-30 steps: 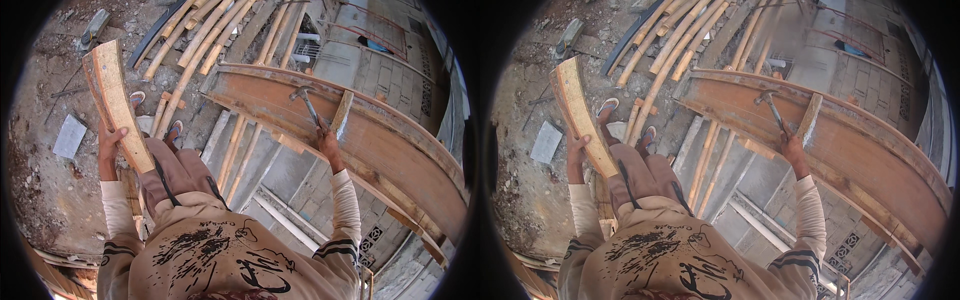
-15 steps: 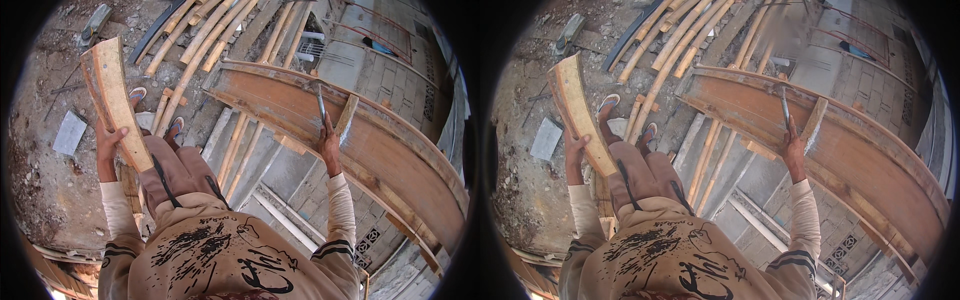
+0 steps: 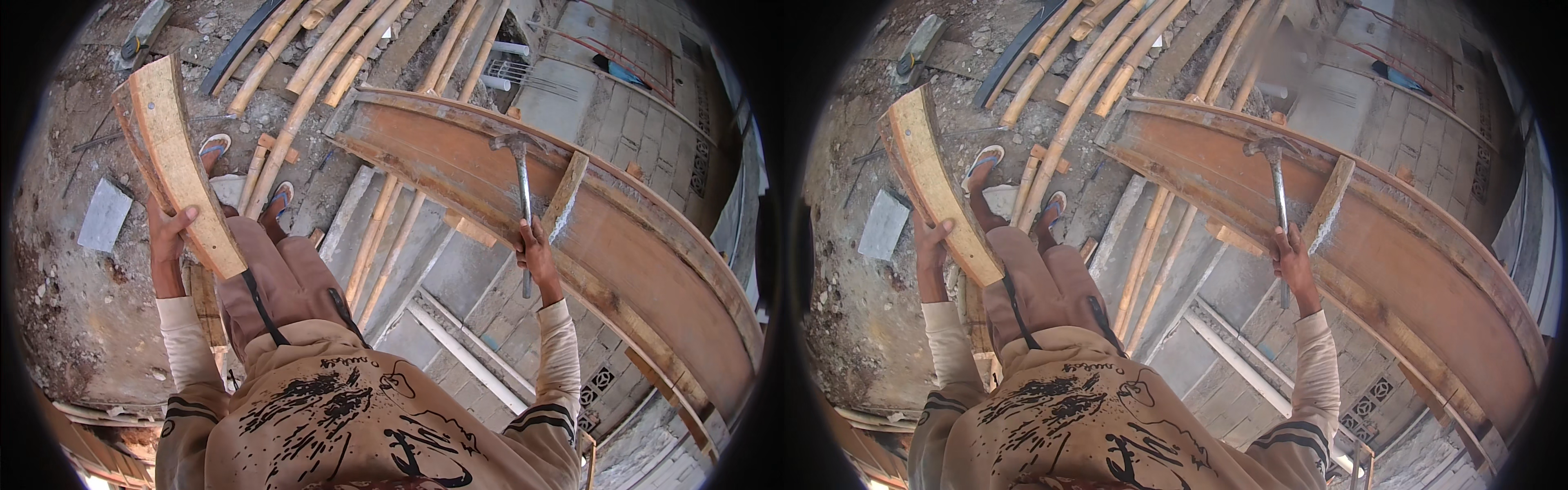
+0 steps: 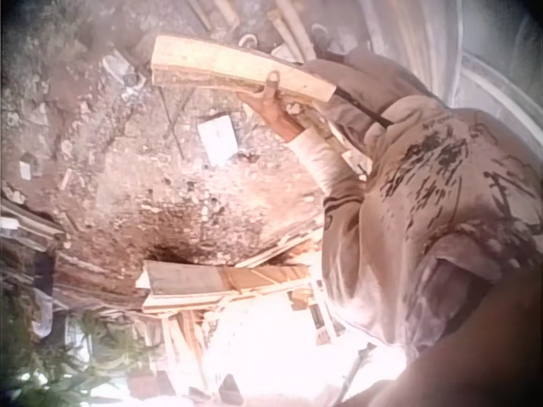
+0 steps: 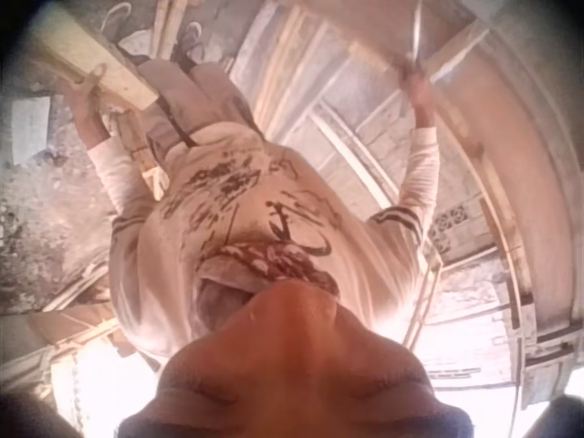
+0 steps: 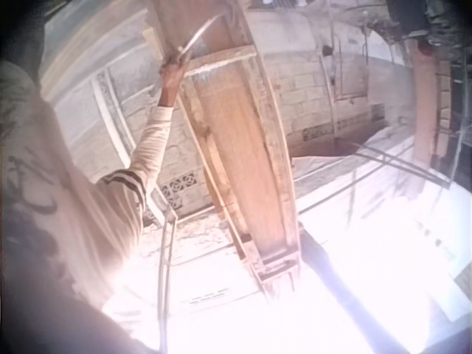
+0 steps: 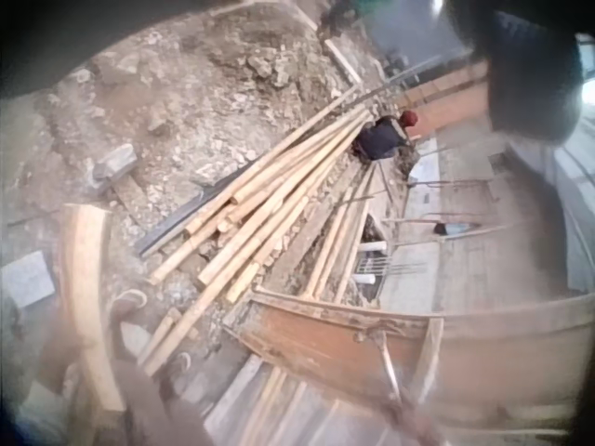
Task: The person uses a hammer and a rebar rod to adjust and secure wooden planks and bamboo supports at a construction site. They repeatedly tap and pry the formwork components into place while moving around the work area.
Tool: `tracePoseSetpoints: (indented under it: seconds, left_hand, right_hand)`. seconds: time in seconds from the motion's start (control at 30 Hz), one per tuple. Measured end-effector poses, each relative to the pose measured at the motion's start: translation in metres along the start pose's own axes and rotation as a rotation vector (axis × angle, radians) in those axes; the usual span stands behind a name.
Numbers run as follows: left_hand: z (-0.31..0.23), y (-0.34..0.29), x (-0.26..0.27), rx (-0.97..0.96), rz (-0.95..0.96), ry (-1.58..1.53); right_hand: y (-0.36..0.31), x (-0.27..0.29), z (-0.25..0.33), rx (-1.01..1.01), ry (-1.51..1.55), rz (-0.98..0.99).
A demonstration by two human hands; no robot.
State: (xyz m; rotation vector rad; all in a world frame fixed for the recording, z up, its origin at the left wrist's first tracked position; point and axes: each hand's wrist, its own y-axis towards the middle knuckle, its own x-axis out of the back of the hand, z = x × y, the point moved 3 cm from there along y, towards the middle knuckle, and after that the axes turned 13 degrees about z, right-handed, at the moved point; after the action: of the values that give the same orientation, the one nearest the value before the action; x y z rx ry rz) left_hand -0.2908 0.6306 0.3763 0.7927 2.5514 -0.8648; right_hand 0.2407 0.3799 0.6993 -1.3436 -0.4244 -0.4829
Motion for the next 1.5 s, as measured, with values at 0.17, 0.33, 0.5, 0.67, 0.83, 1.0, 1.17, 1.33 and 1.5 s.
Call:
tracePoseSetpoints:
  seconds: [0.17,0.33,0.5,0.67,0.83,1.0,1.17,1.33,1.5]
  left_hand:
    - [0.005,-0.008,0.006,-0.003,0.033,-0.056]
    - [0.007,-0.015,0.017,0.014,-0.099,0.015]
    - [0.008,-0.015,0.022,0.016,-0.129,0.008]
    - [0.008,-0.012,0.021,0.01,-0.111,0.024]
    - [0.006,-0.004,0.024,-0.015,-0.151,0.003]
    - [0.01,-0.002,0.018,0.011,-0.111,-0.035]
    - [0.018,-0.002,0.017,0.017,-0.103,-0.023]
    - [0.025,0.002,0.025,0.0,-0.153,-0.048]
    - [0.024,0.001,0.028,0.009,-0.122,-0.028]
  right_hand:
    - [0.017,0.009,-0.051,-0.209,-0.465,-0.03]
    - [0.021,0.019,0.002,-0.274,-0.204,0.094]
    - [0.016,0.022,0.064,0.218,-0.032,-0.185]
    - [0.052,0.031,-0.094,0.468,-0.818,-0.352]
    - [0.013,0.009,0.002,-0.145,-0.35,-0.032]
    - [0.009,0.023,0.084,0.334,-0.169,-0.355]
    - [0.013,0.012,-0.08,-0.15,-0.843,-0.222]
    - [-0.019,0.037,0.065,-0.041,-0.346,-0.184]
    - [-0.013,0.038,0.1,0.474,-0.156,-0.592]
